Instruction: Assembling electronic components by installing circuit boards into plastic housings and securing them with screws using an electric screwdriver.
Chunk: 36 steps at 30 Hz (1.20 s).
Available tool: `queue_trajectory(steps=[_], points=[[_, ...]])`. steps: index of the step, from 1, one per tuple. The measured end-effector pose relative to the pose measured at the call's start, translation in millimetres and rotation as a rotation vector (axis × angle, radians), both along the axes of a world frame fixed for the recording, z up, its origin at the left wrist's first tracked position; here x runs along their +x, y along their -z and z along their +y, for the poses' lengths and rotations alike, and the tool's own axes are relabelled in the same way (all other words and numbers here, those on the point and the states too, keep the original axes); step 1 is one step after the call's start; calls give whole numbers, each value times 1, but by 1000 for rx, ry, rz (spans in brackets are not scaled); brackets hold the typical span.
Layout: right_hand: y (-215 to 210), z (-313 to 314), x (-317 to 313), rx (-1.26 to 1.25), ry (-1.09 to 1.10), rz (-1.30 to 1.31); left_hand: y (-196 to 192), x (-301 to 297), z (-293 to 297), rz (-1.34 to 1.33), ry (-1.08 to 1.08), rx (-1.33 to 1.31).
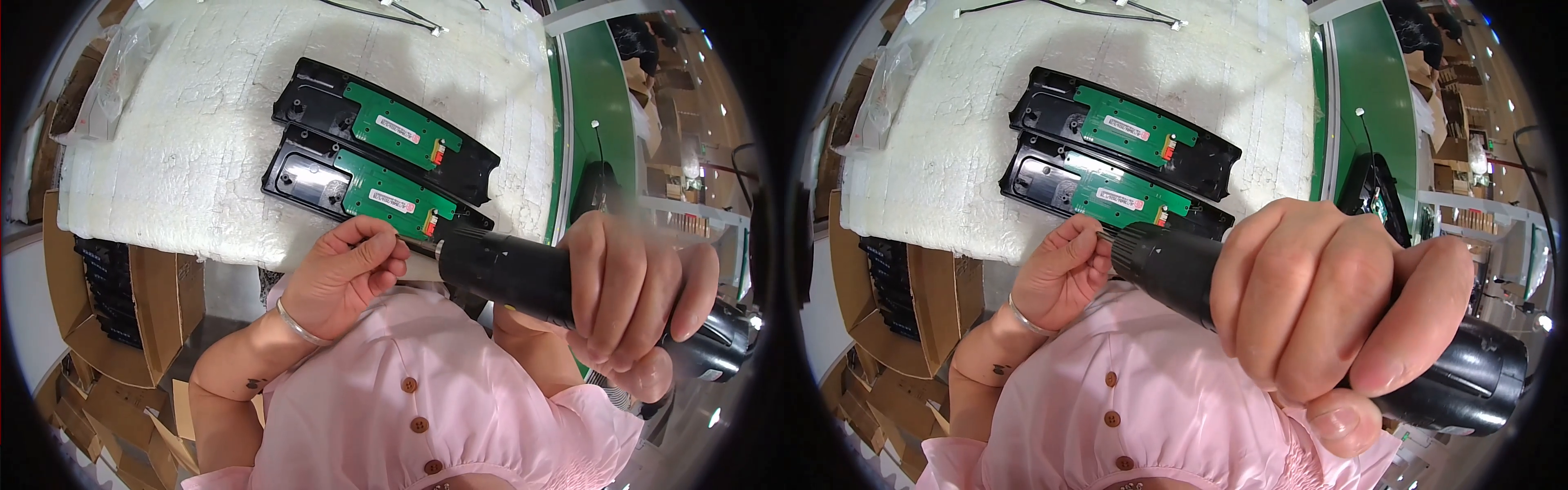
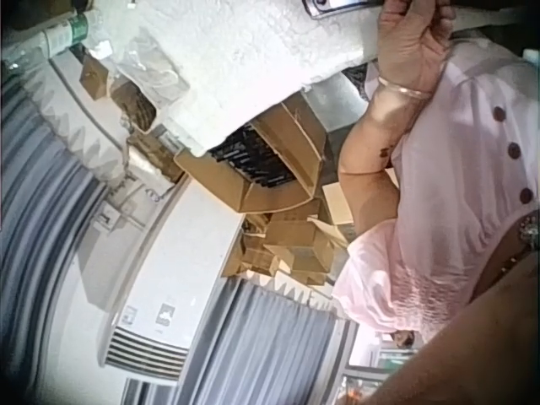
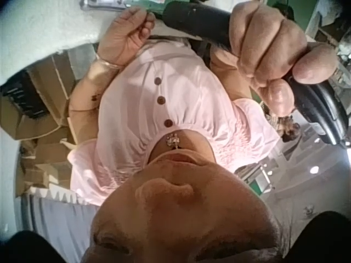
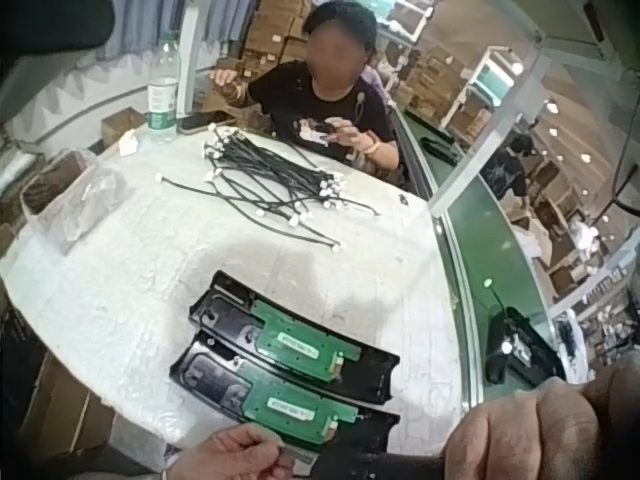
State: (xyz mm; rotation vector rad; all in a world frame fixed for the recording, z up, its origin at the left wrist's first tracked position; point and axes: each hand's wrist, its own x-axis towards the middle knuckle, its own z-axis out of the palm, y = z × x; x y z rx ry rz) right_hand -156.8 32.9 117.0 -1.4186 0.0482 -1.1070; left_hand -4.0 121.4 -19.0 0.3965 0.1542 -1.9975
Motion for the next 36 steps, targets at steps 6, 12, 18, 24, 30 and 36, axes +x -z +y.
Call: queue_trajectory(steps=[6,12,18,24,30,36], points=[[-2,-6,4,-14,-32,37,0,-3,-6,93,-24,-37],[-5,4,16,43,81,-82,-1,-2,-5,10,-28,-64],[-1,10,-1,109,3,-118,1,-6,-5,-80,-35,-161],[6,13,18,167,161,-25,-12,-9,-8,61,-117,-76],[22,-15,32,66,235,38,-14,-1,5,-133,106,-114],[42,-34,38,124,190,112,-4,8,8,-126,39,-148]])
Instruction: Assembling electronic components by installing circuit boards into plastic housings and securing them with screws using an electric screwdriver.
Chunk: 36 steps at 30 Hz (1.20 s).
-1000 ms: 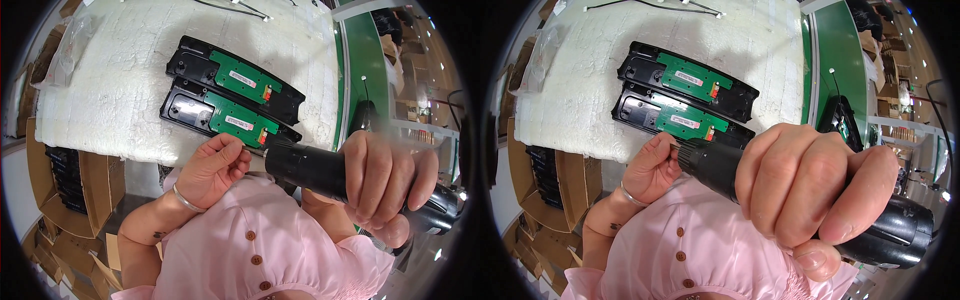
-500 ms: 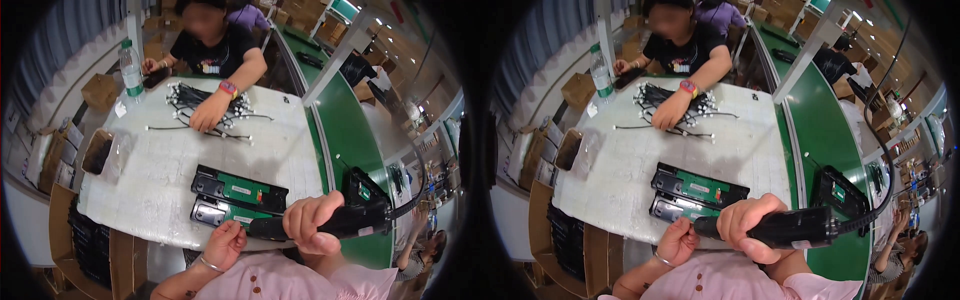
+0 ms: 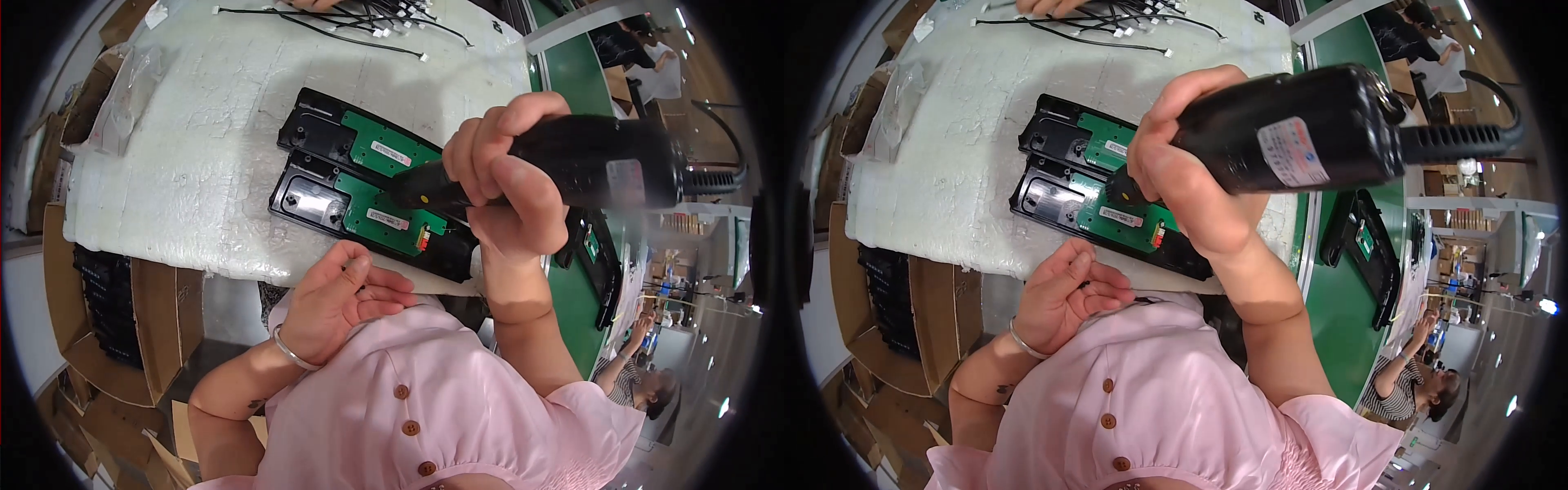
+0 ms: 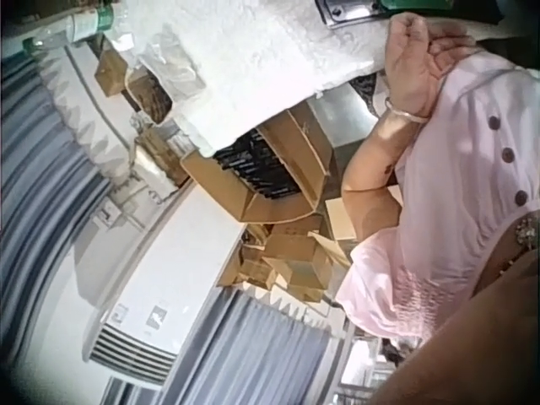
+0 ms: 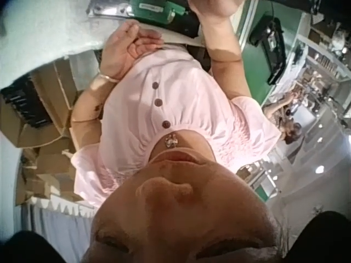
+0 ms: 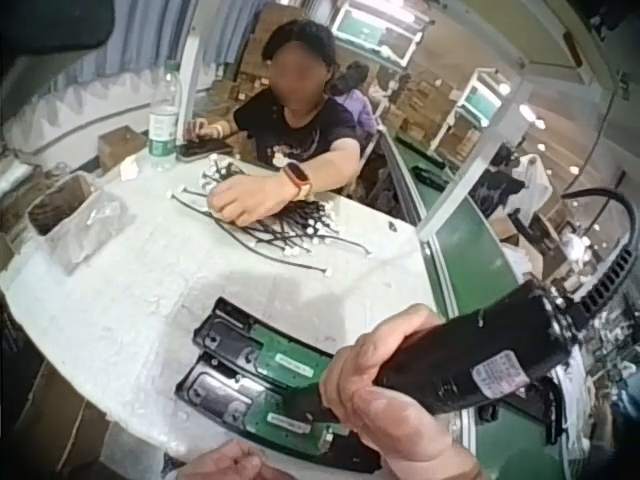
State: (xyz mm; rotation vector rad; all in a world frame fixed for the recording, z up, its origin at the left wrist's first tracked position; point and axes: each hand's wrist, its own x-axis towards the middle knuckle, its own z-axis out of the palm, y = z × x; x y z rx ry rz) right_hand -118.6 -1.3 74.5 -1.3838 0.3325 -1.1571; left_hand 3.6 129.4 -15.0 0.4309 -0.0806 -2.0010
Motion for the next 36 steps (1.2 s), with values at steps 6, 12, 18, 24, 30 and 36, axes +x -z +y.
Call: queue_trajectory(steps=[6,12,18,24,30,36], points=[[-4,13,5,58,153,149,8,5,4,-82,-22,-37],[-1,7,7,61,104,151,8,1,3,-113,-98,50],[2,0,2,39,6,220,2,2,-3,-126,-68,92],[-1,6,8,-8,35,237,1,-3,-5,-118,-88,116],[-50,24,-30,-168,-274,-60,5,-8,-11,-16,-101,135],[-50,34,-34,-190,-216,-2,2,-15,-15,47,-100,79]])
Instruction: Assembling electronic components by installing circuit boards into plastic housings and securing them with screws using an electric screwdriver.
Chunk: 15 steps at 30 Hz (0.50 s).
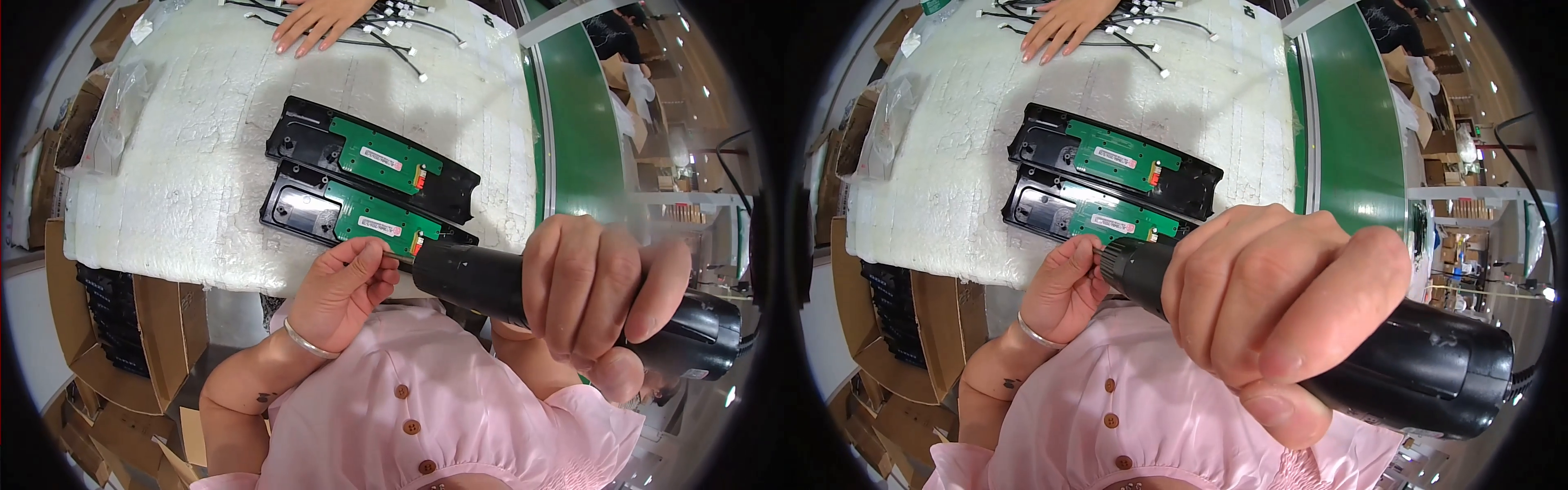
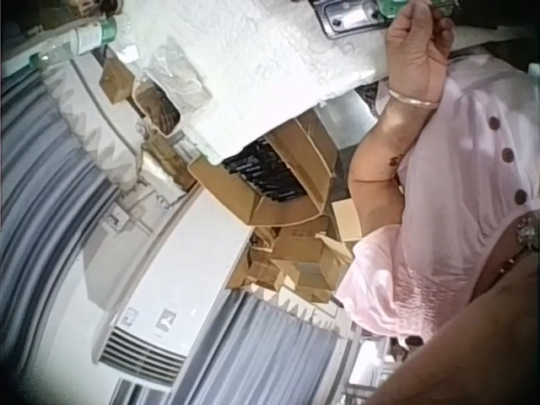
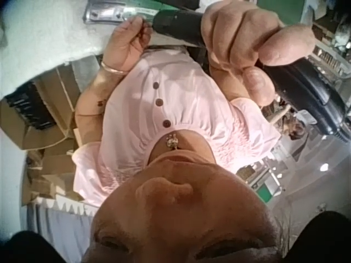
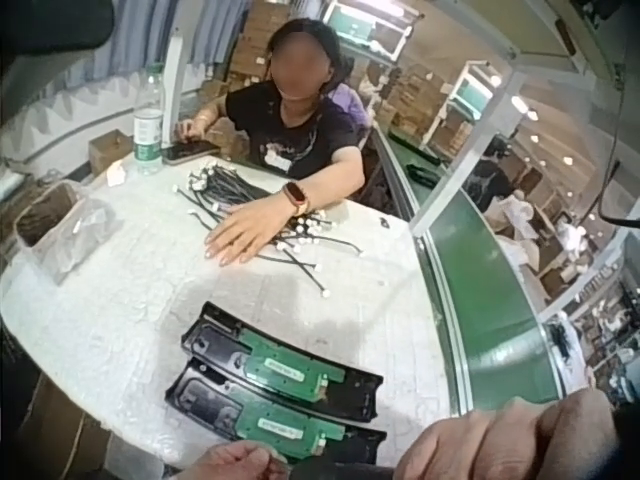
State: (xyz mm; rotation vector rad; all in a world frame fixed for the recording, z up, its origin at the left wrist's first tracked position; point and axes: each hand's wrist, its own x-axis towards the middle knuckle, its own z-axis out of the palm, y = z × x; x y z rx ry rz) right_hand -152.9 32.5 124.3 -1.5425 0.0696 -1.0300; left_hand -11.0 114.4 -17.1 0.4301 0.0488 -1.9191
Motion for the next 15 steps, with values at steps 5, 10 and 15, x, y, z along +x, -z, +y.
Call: queue_trajectory(steps=[5,10,15], points=[[12,-8,6,-16,-55,11,-2,-3,2,-54,-22,146],[34,-12,23,140,388,106,-20,-2,3,130,154,121],[46,-28,33,183,412,129,-14,12,8,1,156,56]])
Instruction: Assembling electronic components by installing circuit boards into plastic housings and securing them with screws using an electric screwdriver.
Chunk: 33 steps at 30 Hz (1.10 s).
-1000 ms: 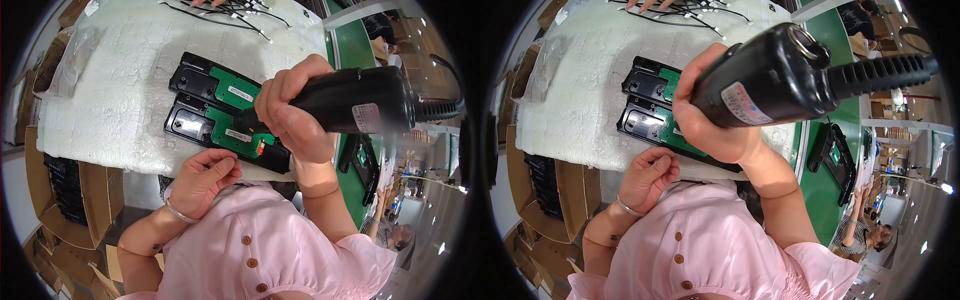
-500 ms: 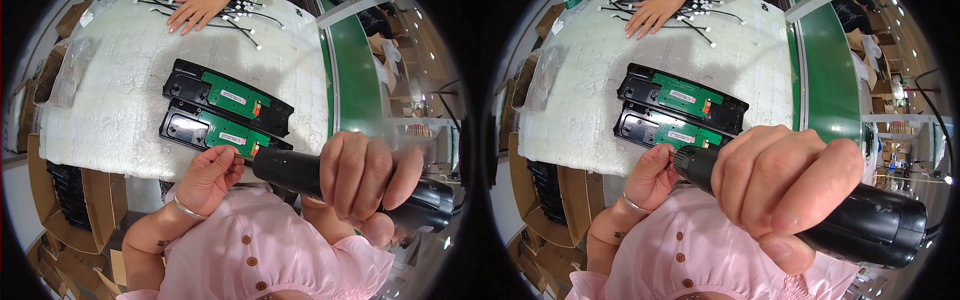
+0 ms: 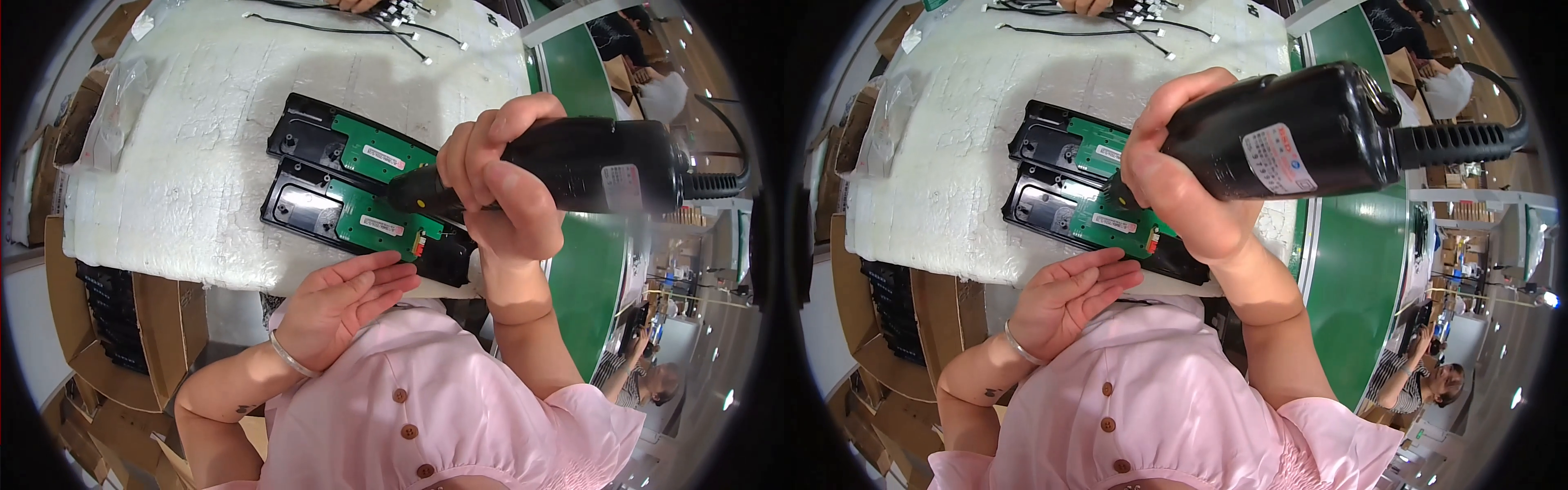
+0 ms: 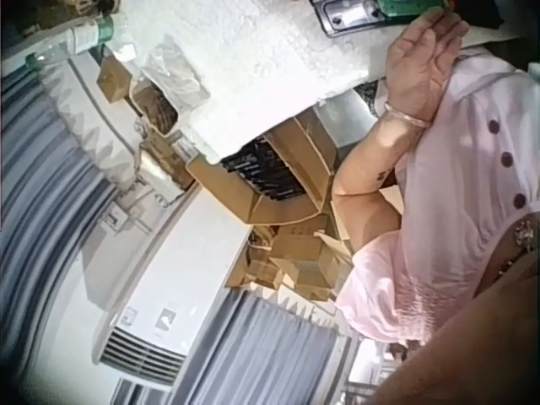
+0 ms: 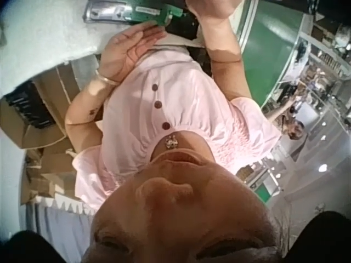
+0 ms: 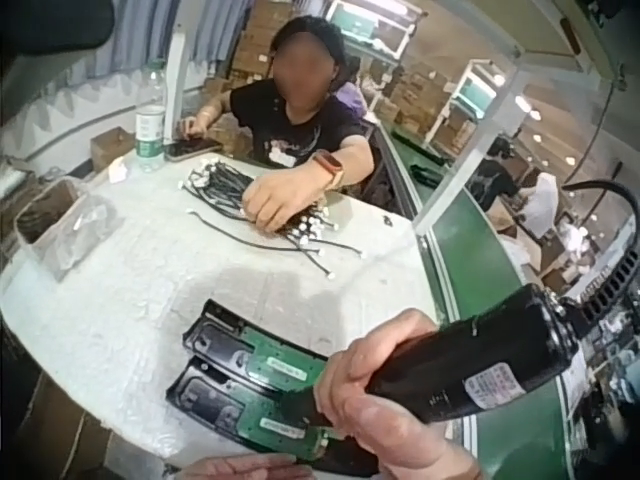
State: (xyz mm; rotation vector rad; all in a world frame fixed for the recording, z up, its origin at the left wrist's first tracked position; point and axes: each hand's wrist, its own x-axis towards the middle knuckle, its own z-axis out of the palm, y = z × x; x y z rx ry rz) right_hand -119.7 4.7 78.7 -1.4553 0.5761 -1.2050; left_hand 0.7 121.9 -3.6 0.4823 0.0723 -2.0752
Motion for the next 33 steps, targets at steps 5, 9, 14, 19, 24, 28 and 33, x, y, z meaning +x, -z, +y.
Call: queue_trajectory(steps=[5,9,14,19,24,28,33], points=[[4,-5,5,-2,-21,5,7,3,0,-46,76,-14],[2,-8,7,7,-63,49,9,3,1,-105,55,-82],[6,-15,7,-7,-120,95,11,4,-3,-284,25,-116],[8,-16,9,-75,-176,142,9,2,-7,-286,-58,-49],[7,-17,7,-62,-163,118,12,2,-7,-204,-114,14],[-32,6,-7,-94,-242,-102,12,-2,-10,-104,-177,-1],[-45,4,-23,-215,-585,-166,14,-2,-13,-2,-220,-3]])
